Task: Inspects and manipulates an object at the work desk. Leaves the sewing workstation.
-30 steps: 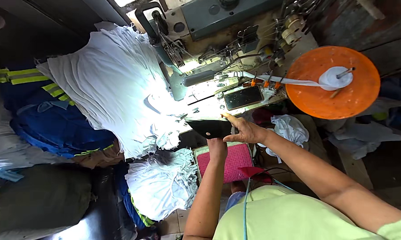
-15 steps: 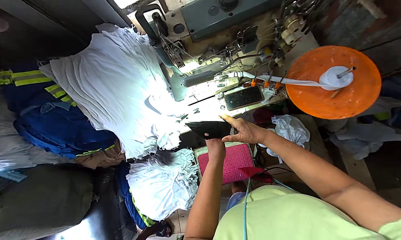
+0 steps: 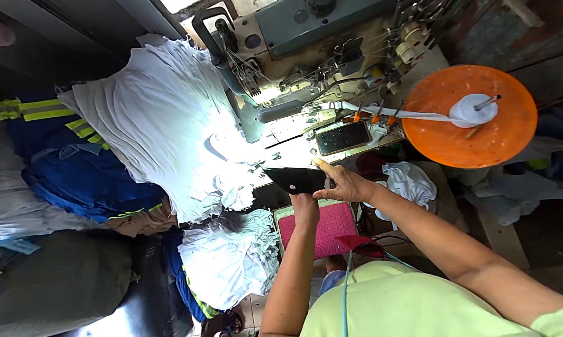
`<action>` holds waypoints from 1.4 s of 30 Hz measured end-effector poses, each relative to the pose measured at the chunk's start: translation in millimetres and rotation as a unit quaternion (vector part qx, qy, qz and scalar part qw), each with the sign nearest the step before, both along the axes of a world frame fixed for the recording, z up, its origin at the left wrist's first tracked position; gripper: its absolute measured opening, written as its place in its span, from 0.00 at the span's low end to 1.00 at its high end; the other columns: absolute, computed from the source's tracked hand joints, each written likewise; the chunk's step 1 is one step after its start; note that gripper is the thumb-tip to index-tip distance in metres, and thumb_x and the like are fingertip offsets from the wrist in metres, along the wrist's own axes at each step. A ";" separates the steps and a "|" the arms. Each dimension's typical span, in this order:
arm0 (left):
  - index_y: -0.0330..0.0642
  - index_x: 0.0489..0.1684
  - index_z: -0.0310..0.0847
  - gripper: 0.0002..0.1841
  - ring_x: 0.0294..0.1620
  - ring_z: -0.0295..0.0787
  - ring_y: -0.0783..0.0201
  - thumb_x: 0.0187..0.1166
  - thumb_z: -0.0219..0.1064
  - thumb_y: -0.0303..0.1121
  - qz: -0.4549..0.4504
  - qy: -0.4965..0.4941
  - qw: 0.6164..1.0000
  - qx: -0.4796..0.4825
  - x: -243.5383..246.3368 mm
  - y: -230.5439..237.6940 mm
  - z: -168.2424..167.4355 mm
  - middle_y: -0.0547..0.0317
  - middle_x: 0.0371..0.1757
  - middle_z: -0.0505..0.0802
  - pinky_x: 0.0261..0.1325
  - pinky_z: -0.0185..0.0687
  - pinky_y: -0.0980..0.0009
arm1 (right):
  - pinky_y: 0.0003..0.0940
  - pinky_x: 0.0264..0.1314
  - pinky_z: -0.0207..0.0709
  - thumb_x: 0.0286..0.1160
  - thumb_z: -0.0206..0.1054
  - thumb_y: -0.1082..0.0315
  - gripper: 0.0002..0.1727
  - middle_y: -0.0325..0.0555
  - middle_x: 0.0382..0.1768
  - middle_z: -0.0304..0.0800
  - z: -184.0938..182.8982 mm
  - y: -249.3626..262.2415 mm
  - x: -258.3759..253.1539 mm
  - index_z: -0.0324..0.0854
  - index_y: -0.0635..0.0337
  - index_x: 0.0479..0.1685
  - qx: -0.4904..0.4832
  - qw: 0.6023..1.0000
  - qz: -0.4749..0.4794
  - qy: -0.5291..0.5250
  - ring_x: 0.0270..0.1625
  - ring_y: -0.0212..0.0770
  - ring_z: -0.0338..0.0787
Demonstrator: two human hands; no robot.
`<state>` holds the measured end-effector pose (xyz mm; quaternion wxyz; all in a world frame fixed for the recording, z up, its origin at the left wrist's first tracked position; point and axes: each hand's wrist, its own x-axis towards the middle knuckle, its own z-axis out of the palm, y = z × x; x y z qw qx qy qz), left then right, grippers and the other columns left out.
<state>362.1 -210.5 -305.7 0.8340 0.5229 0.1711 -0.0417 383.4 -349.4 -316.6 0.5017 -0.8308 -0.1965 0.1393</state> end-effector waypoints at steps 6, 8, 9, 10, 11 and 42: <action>0.42 0.46 0.72 0.15 0.36 0.88 0.76 0.80 0.44 0.13 0.021 0.018 1.000 -0.005 -0.8 1.0 -1.4 0.68 0.33 0.89 0.46 0.87 0.75 | 0.38 0.47 0.77 0.73 0.72 0.44 0.51 0.56 0.38 0.87 3.7 1.2 -2.5 0.56 0.71 0.88 -0.014 0.999 0.009 0.032 0.38 0.41 0.82; 0.42 0.46 0.72 0.15 0.36 0.88 0.75 0.80 0.44 0.13 0.018 0.019 1.000 -0.006 -1.1 0.6 -2.6 0.68 0.33 0.89 0.46 0.87 0.75 | 0.40 0.53 0.79 0.72 0.72 0.45 0.51 0.60 0.46 0.89 3.2 0.6 -2.4 0.57 0.72 0.88 -0.008 0.999 0.008 0.037 0.45 0.45 0.87; 0.42 0.46 0.73 0.15 0.36 0.88 0.75 0.80 0.44 0.13 0.015 0.019 1.000 -0.007 -1.2 1.0 -3.3 0.68 0.33 0.89 0.46 0.87 0.75 | 0.40 0.55 0.79 0.72 0.72 0.45 0.51 0.62 0.49 0.89 2.3 0.6 -2.5 0.57 0.73 0.87 -0.002 0.999 0.008 0.037 0.47 0.45 0.87; 0.43 0.45 0.73 0.16 0.36 0.89 0.76 0.80 0.44 0.13 0.014 0.021 1.000 -0.007 -1.1 1.2 -3.7 0.68 0.32 0.89 0.45 0.87 0.75 | 0.40 0.56 0.80 0.72 0.72 0.45 0.51 0.62 0.51 0.89 1.2 0.7 -2.6 0.57 0.73 0.87 0.002 0.999 0.008 0.033 0.49 0.46 0.88; 0.43 0.44 0.74 0.16 0.35 0.89 0.76 0.79 0.44 0.12 0.014 0.024 1.000 -0.006 -0.7 1.1 -3.7 0.68 0.31 0.90 0.44 0.87 0.76 | 0.41 0.59 0.80 0.73 0.72 0.45 0.51 0.64 0.55 0.89 1.2 0.4 -2.2 0.57 0.73 0.87 0.002 0.999 0.010 0.031 0.53 0.47 0.89; 0.40 0.53 0.71 0.16 0.42 0.88 0.75 0.77 0.50 0.11 -0.007 0.008 1.000 0.027 5.9 0.1 -13.9 0.66 0.38 0.89 0.50 0.87 0.74 | 0.41 0.60 0.80 0.74 0.72 0.47 0.46 0.62 0.54 0.89 -4.6 -7.8 2.3 0.63 0.71 0.84 0.005 0.998 0.016 0.052 0.52 0.45 0.89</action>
